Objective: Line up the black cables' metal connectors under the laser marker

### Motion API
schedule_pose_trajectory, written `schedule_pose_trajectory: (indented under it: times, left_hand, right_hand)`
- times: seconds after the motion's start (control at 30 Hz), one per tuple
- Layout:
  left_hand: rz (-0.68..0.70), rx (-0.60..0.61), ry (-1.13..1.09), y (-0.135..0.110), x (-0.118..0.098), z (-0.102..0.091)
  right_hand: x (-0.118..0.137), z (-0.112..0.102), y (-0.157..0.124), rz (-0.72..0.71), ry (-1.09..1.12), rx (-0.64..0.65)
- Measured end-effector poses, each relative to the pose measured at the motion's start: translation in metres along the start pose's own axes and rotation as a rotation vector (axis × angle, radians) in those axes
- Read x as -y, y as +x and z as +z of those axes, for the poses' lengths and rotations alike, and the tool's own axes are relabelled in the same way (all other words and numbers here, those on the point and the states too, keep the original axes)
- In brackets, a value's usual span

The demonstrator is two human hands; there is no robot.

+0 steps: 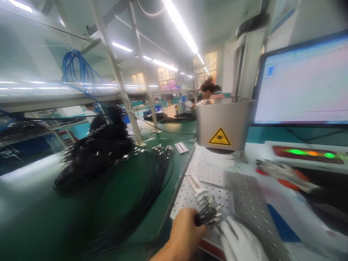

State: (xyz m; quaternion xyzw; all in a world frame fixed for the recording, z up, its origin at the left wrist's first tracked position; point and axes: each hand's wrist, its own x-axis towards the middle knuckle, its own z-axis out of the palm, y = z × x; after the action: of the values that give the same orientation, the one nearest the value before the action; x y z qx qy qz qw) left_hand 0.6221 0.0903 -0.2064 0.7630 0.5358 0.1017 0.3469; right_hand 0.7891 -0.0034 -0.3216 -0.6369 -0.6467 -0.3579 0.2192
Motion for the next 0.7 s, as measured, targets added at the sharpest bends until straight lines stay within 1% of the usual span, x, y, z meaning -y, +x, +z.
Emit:
schedule_pose_trajectory:
  times: [0.13,0.3,0.5,0.63,0.7]
  left_hand:
    - [0.01,-0.008,0.026,0.001,0.0,0.002]
    - [-0.028,0.031,0.008,0.001,-0.003,0.0]
    - [-0.02,-0.023,0.027,-0.002,-0.004,-0.001]
    - [-0.025,-0.019,0.0,-0.002,-0.003,0.002]
    - [-0.029,0.001,-0.008,-0.002,-0.003,0.002]
  right_hand:
    - [-0.001,0.0,-0.001,-0.009,0.028,-0.006]
    - [0.001,0.002,-0.001,0.014,0.066,0.036]
    - [0.006,-0.004,0.007,0.034,-0.005,0.12]
    - [0.007,-0.008,0.011,0.014,0.0,0.129]
    - [0.007,-0.009,0.012,0.036,0.017,0.146]
